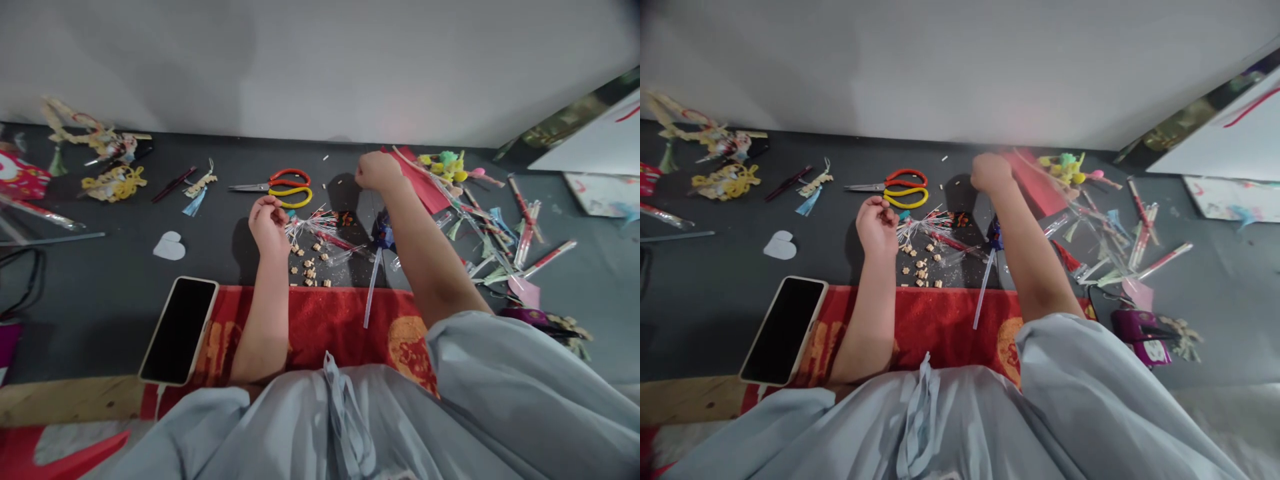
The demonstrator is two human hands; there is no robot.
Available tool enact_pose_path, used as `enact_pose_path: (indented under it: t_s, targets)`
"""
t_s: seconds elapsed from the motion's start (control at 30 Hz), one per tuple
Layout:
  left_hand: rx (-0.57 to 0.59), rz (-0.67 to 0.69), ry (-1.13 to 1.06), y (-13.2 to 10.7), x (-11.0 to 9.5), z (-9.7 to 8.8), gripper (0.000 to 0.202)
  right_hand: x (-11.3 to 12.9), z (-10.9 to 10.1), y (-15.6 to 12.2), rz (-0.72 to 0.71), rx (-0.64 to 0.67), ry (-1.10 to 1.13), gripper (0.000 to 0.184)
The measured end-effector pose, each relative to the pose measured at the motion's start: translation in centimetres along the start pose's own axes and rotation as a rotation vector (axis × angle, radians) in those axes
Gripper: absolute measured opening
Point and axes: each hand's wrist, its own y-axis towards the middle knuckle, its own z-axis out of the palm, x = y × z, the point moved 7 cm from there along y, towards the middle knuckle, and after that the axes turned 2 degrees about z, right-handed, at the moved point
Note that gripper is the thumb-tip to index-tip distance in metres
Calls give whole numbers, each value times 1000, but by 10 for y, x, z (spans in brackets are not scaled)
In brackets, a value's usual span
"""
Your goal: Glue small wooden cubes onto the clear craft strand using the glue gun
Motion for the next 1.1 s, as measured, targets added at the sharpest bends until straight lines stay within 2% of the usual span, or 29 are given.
enact_pose_path:
  t_s: [0.13,0.27,0.33,0.43,0.53,0.67,0.77,0.97,1.1]
  targets:
    - [20,6,-20,1,0,1,18,13,-24,-47,-81,-60,119,30]
    - [-13,14,3,2,-1,-1,18,32,-36,-102,-172,-50,409,25]
    - [-67,52,17,3,-5,-5,18,40,-29,-121,-194,44,499,28]
    - [-125,108,22,3,-9,-10,18,55,-9,-138,-265,241,496,37]
    - [-123,142,2,3,-12,-11,19,71,4,-143,-362,347,420,43]
    - [-121,222,4,-2,-18,-9,21,76,10,-138,-328,351,293,45]
    - [-127,253,18,-4,-22,-6,22,70,10,-135,-312,328,263,46]
    - [-128,214,49,-4,-17,-5,23,54,10,-133,-255,279,270,50]
    - [-127,204,136,-1,-14,-8,16,48,9,-132,-198,292,282,51]
